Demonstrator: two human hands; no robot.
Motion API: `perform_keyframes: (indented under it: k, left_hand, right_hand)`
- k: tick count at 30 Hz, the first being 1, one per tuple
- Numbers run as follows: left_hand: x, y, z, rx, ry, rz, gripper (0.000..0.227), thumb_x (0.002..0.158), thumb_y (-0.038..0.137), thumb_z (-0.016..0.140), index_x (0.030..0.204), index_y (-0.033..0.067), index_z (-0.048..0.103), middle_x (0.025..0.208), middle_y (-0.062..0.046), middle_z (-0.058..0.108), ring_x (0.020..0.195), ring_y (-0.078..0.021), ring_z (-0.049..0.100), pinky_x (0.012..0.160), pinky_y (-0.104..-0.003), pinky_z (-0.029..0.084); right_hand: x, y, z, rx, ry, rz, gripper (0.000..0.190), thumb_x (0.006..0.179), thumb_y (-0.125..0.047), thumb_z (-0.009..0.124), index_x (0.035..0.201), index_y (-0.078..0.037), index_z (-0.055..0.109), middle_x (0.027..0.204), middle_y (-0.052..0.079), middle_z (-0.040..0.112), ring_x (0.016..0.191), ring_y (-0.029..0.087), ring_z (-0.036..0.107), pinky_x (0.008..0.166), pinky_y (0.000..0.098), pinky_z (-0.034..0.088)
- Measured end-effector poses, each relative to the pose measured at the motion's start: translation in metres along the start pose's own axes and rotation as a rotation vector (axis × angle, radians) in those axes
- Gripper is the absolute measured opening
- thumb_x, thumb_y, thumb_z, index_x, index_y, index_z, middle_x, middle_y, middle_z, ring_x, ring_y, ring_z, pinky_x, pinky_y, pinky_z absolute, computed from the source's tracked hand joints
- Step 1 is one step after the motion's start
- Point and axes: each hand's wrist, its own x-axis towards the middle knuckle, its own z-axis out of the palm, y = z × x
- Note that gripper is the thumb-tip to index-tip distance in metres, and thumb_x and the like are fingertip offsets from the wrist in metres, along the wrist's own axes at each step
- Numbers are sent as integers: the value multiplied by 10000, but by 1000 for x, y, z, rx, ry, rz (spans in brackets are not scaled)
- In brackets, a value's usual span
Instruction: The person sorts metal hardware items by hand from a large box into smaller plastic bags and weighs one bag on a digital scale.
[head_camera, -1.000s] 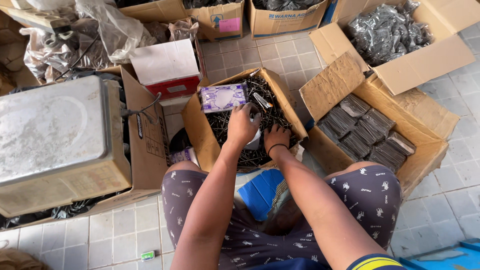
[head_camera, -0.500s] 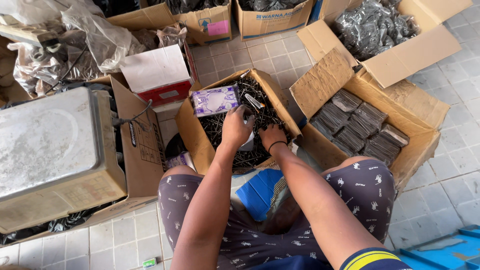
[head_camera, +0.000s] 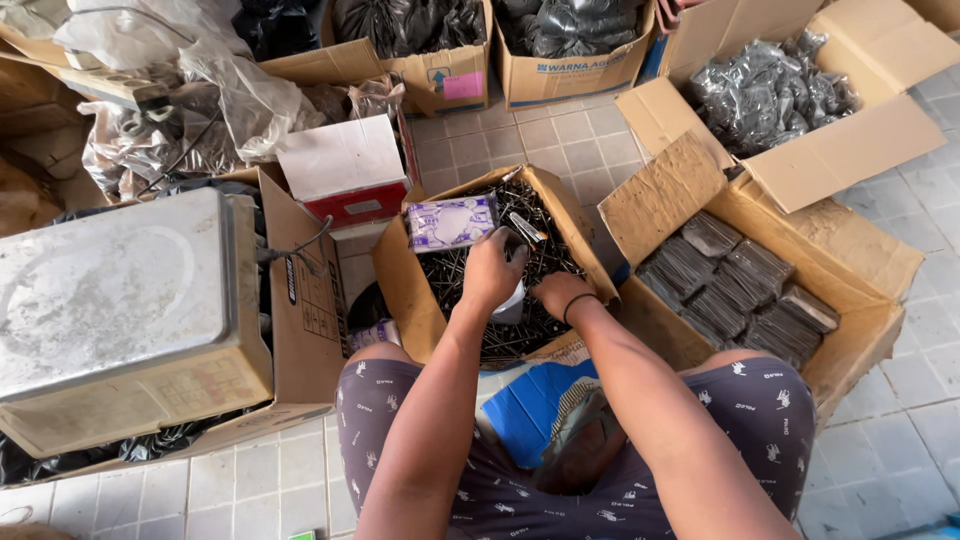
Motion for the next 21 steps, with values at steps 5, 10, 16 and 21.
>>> perform_keyframes:
  k: [5,10,16,21]
  left_hand:
    - [6,-13,6,17,10,-1,123,966,259,803,1054,174,788,1010,-158,766,1068,-463,771,956,-578,636]
    - [3,-2,1,-47,8,35,83,1016,178,756,1066,121,788,986,-166,764,1028,-462,780,933,-560,643]
    - [-5,47,-19,-104,10,216,207,997,221,800,1158,90,798,1056,-208,775,1070,-491,774,942,-556,636]
    - [-6,72,-32,-303,-332,110,436,1171,417,626,1451,103,737,1368,-284,756,1382,-538,650,1176,-666,518]
  right_hand:
    - [-7,14,-38,-4,4,101,353,1084,-88,653,1394,-114,820,1194,216,832,1096,388,809,954,517,696]
    - [-4,25,-30,224,105,244,272,1015,-287,797,1257,-191,876,1198,201,826,1203,435,791,1083,555,649]
    - [-28,23,-85,297,110,284,374,962,-384,888,1198,-96,861,1195,222,808,1152,428,805,1021,515,670]
    - [-95,-29,-174,387,88,180,202,934,-121,811,1121,-65,861,1043,216,836,970,346,850,993,445,685]
